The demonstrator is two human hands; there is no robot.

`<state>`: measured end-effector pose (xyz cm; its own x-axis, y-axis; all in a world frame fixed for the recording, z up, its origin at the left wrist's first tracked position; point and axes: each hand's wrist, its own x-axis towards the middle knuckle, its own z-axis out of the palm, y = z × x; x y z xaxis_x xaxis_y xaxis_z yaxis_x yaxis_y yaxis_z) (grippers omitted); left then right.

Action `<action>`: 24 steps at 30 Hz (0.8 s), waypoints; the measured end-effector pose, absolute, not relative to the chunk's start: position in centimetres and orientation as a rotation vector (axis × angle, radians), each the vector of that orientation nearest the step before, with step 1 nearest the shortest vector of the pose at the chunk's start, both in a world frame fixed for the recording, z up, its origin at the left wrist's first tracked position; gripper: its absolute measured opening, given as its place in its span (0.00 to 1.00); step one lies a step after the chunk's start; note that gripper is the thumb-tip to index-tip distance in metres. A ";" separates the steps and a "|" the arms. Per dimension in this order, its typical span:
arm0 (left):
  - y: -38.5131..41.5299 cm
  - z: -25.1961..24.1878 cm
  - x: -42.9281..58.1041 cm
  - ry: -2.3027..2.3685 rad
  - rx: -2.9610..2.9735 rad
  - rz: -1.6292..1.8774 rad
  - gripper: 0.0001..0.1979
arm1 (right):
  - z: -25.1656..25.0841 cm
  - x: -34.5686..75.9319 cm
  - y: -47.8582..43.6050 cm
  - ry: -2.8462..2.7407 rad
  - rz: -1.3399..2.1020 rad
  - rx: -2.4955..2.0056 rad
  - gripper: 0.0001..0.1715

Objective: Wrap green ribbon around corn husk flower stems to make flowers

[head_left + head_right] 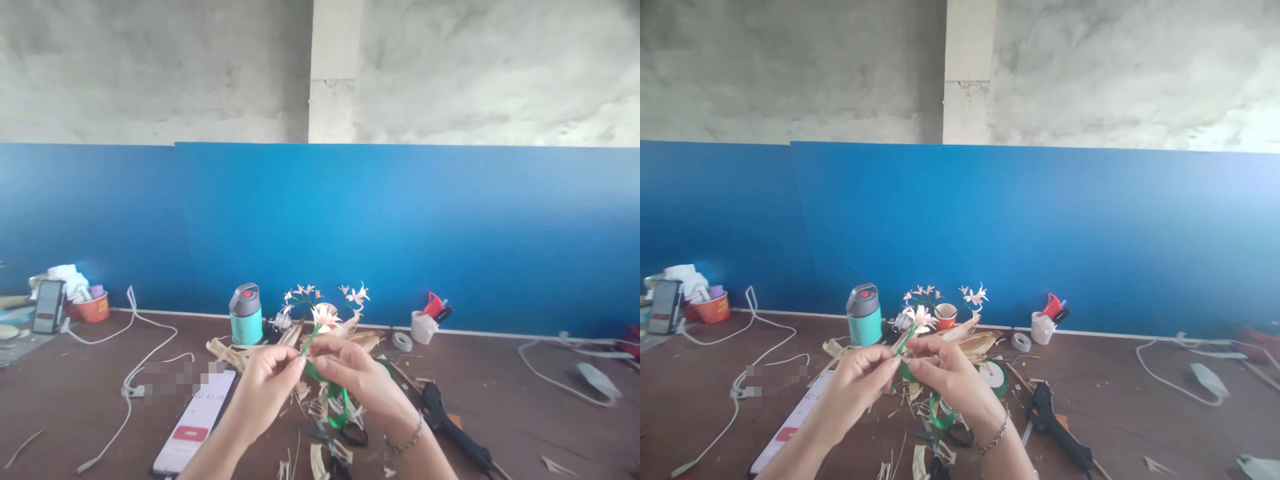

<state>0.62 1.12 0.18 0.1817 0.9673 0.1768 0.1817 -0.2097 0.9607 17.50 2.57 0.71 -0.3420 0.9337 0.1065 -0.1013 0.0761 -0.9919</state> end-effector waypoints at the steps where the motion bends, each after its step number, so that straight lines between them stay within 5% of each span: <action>1: 1.1 0.2 0.7 1.110 1.558 1.100 0.16 | 0.7 17.4 2.5 -1.411 1.445 -0.826 0.17; 5: 0.7 0.3 1.4 1.004 1.466 1.012 0.14 | 0.4 16.6 2.2 -1.271 1.466 -0.658 0.11; 16: 0.5 0.4 1.1 0.786 1.303 0.774 0.12 | 0.9 16.2 1.3 -1.322 1.508 -0.681 0.15; 24: -0.6 0.6 2.4 1.061 1.638 1.191 0.14 | 0.3 16.4 2.0 -1.367 1.164 -0.893 0.12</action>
